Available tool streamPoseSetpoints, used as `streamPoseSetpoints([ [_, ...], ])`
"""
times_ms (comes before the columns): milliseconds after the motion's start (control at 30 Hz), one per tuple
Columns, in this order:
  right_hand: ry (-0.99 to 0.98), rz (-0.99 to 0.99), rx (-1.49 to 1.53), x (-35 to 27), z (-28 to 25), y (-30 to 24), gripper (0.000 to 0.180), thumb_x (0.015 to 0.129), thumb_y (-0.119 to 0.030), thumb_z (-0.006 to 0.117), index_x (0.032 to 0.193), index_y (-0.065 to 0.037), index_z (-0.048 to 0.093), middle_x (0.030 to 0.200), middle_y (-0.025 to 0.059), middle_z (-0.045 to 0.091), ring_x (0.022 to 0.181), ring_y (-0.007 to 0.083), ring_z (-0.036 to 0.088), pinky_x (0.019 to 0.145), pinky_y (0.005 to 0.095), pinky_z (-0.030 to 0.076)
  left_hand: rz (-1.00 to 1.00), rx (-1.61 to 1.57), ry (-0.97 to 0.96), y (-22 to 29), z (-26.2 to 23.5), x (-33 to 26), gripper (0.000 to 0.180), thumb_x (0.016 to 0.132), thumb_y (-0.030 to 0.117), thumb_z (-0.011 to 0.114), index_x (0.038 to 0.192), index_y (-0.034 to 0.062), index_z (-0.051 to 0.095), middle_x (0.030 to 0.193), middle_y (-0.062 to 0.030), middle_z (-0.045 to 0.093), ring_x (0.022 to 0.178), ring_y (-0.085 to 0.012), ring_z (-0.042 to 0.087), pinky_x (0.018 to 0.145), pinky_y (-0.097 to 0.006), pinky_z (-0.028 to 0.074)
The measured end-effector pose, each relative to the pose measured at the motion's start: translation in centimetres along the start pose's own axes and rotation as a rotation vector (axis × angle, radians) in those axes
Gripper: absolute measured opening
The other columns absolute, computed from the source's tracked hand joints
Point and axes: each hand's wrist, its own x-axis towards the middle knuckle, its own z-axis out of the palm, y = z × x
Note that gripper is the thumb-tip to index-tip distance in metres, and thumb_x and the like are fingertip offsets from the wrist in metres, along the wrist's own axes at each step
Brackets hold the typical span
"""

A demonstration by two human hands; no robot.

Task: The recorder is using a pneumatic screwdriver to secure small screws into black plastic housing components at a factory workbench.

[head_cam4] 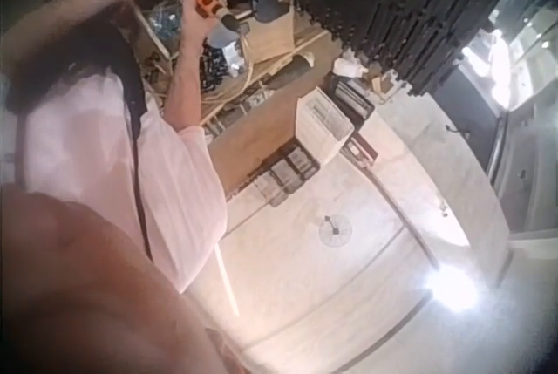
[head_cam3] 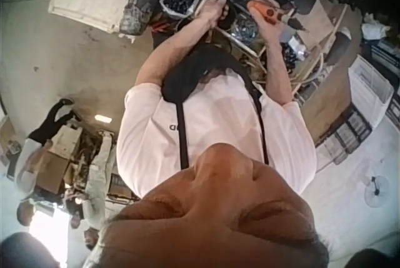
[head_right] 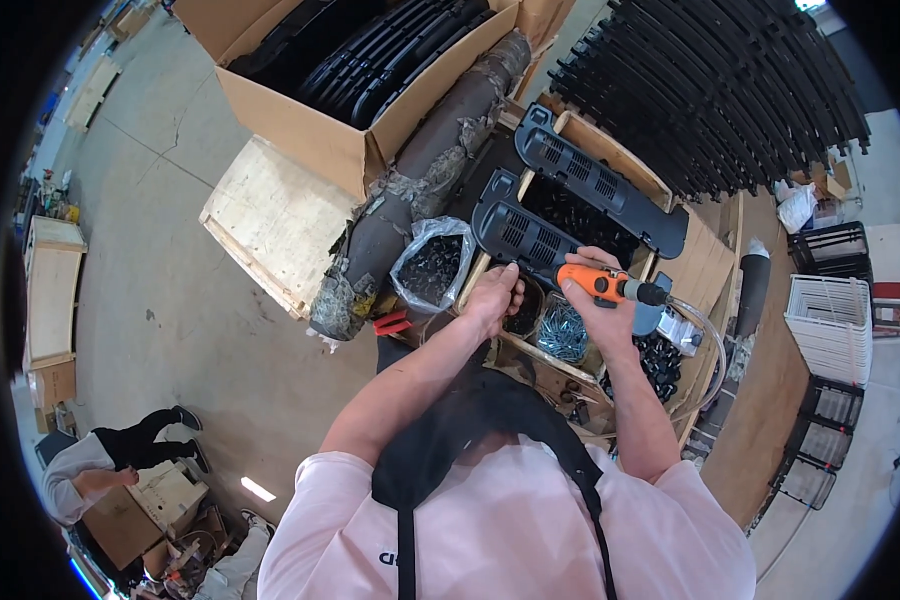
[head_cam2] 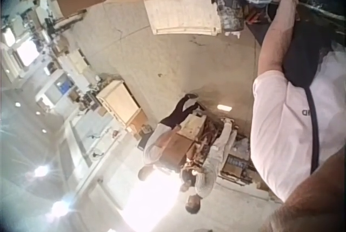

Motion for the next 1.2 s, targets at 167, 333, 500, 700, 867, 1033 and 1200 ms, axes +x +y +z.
streamPoseSetpoints([
  [167,-0.019,0.006,-0.069,0.1,0.2,-0.2,0.050,0.086,-0.004,0.078,0.132,-0.001,0.058,0.124,0.0140,0.070,0.111,0.0186,0.068,0.100,0.0340,0.054,0.005,-0.013,0.022,0.5,0.7,0.4,0.027,0.110,0.033,0.050,0.096,0.0103,0.053,0.078,0.0018,0.053,0.062,-0.0091,0.048,0.055,-0.025,0.041],
  [333,-0.021,-0.016,-0.066,0.0,0.4,-0.3,0.049,0.086,-0.004,0.078,0.131,-0.001,0.057,0.124,0.0145,0.070,0.111,0.0187,0.067,0.100,0.0334,0.054,0.052,-0.035,0.100,0.7,0.9,0.5,0.031,0.109,0.032,0.053,0.088,0.0079,0.053,0.073,-0.0003,0.054,0.057,-0.0104,0.048,0.050,-0.026,0.039],
  [500,-0.029,0.006,-0.073,0.3,0.4,-0.2,0.049,0.086,-0.004,0.077,0.131,-0.001,0.058,0.124,0.0146,0.070,0.113,0.0194,0.067,0.102,0.0344,0.053,0.083,-0.033,0.120,0.2,0.9,0.9,0.030,0.108,0.029,0.056,0.087,0.0073,0.054,0.070,-0.0010,0.054,0.055,-0.0103,0.048,0.048,-0.026,0.039],
  [700,-0.120,-0.018,-0.191,0.8,0.9,-0.1,0.037,0.087,-0.006,0.076,0.123,-0.003,0.064,0.121,0.0098,0.069,0.108,0.0169,0.067,0.098,0.0315,0.052,0.146,-0.022,0.196,-0.6,1.5,1.1,0.029,0.107,0.027,0.058,0.087,0.0061,0.057,0.070,-0.0015,0.056,0.054,-0.0105,0.047,0.049,-0.027,0.039],
  [867,-0.131,0.000,-0.228,1.2,0.7,0.0,0.034,0.087,-0.008,0.076,0.119,-0.004,0.066,0.121,0.0079,0.069,0.106,0.0158,0.066,0.096,0.0302,0.052,0.145,-0.017,0.186,-1.0,1.5,1.6,0.029,0.106,0.028,0.059,0.087,0.0060,0.057,0.069,-0.0015,0.057,0.054,-0.0100,0.048,0.050,-0.027,0.040],
  [1033,-0.171,0.065,-0.155,1.6,1.4,-0.5,0.044,0.087,-0.007,0.076,0.128,-0.005,0.063,0.126,0.0088,0.068,0.115,0.0174,0.065,0.103,0.0322,0.050,0.140,0.032,0.201,-0.6,1.0,1.5,0.029,0.106,0.028,0.059,0.087,0.0063,0.058,0.069,-0.0019,0.057,0.056,-0.0113,0.050,0.052,-0.029,0.042],
  [1200,-0.170,0.039,-0.165,0.2,-0.2,0.9,0.050,0.087,-0.007,0.078,0.133,-0.003,0.058,0.128,0.0095,0.068,0.122,0.0188,0.062,0.110,0.0331,0.047,0.232,0.474,0.150,-2.0,1.1,2.4,0.036,0.105,0.035,0.048,0.097,0.0050,0.065,0.087,-0.0131,0.064,0.086,-0.0276,0.065,0.080,-0.043,0.053],
])
